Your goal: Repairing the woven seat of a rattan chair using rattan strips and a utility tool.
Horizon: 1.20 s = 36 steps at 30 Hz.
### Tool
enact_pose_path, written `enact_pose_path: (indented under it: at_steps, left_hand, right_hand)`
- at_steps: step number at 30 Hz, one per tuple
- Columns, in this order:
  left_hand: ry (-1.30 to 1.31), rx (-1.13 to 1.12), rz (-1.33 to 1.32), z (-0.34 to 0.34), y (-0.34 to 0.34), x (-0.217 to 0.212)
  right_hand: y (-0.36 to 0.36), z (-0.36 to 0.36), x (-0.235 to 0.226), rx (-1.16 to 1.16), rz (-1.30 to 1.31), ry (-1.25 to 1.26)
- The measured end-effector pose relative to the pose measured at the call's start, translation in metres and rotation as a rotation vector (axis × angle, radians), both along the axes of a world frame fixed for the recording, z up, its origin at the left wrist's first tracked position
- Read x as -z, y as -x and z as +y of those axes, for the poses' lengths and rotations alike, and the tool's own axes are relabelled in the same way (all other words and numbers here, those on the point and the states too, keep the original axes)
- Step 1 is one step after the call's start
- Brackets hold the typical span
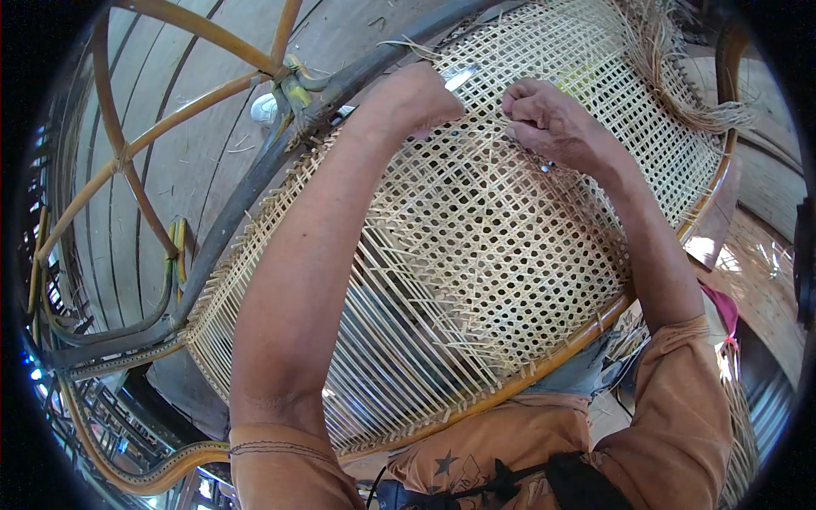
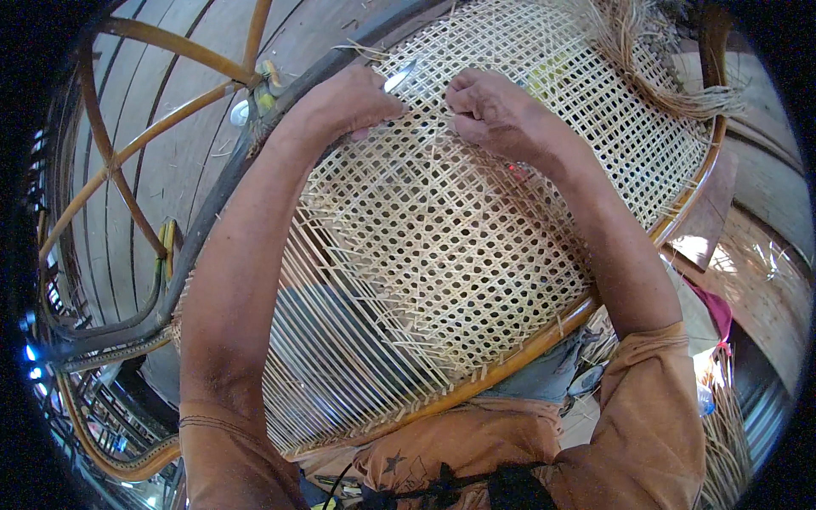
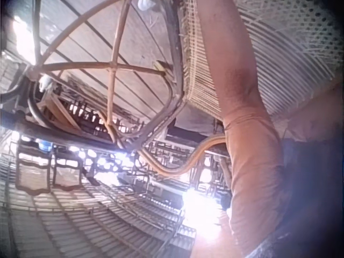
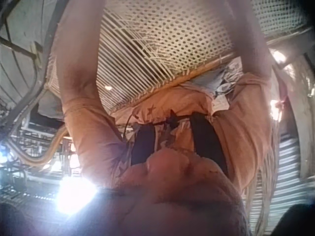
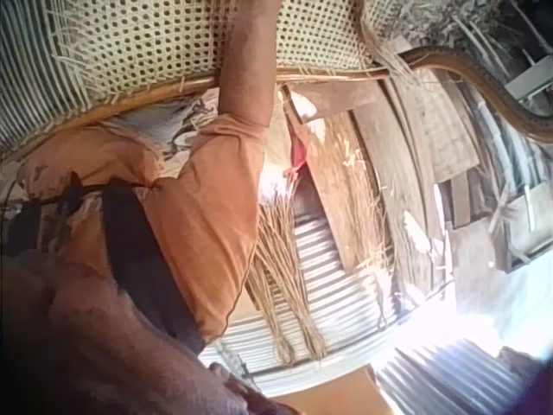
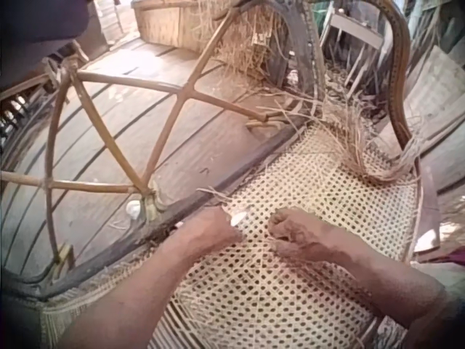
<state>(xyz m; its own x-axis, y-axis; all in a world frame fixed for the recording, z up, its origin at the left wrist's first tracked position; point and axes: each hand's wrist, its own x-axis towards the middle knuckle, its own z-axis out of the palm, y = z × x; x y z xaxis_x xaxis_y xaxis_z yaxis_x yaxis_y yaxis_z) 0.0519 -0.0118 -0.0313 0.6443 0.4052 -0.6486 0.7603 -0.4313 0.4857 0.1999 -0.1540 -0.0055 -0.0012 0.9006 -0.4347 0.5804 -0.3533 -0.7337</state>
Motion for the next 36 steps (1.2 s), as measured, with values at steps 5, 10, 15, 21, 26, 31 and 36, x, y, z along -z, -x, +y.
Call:
enact_pose_path:
  at_steps: [5,10,15,21,26,31,36]
  left_hand:
    - [0.024,-0.075,-0.033,-0.003,0.005,-0.01]
    - [0.029,-0.091,0.029,-0.004,-0.005,-0.011]
    - [-0.1,0.123,0.182,0.002,-0.019,-0.001]
    - [-0.053,-0.006,-0.005,-0.005,-0.002,-0.001]
    - [-0.011,-0.127,-0.054,-0.007,0.007,-0.001]
    - [0.002,-0.188,-0.084,-0.008,0.012,0.002]
    - [-0.044,-0.112,-0.037,-0.006,0.004,0.002]
  right_hand:
    - [0.011,0.001,0.015,-0.07,-0.365,-0.242]
    - [0.018,-0.003,0.021,0.067,-0.3,-0.168]
    - [0.014,-0.006,0.023,0.069,-0.143,-0.136]
    - [0.001,-0.006,0.01,-0.039,-0.04,-0.133]
    - [-0.008,-0.009,0.017,-0.155,-0.131,-0.332]
    - [0.002,-0.004,0.004,0.042,-0.098,-0.096]
    - [0.009,-0.001,0.012,0.094,-0.18,-0.037]
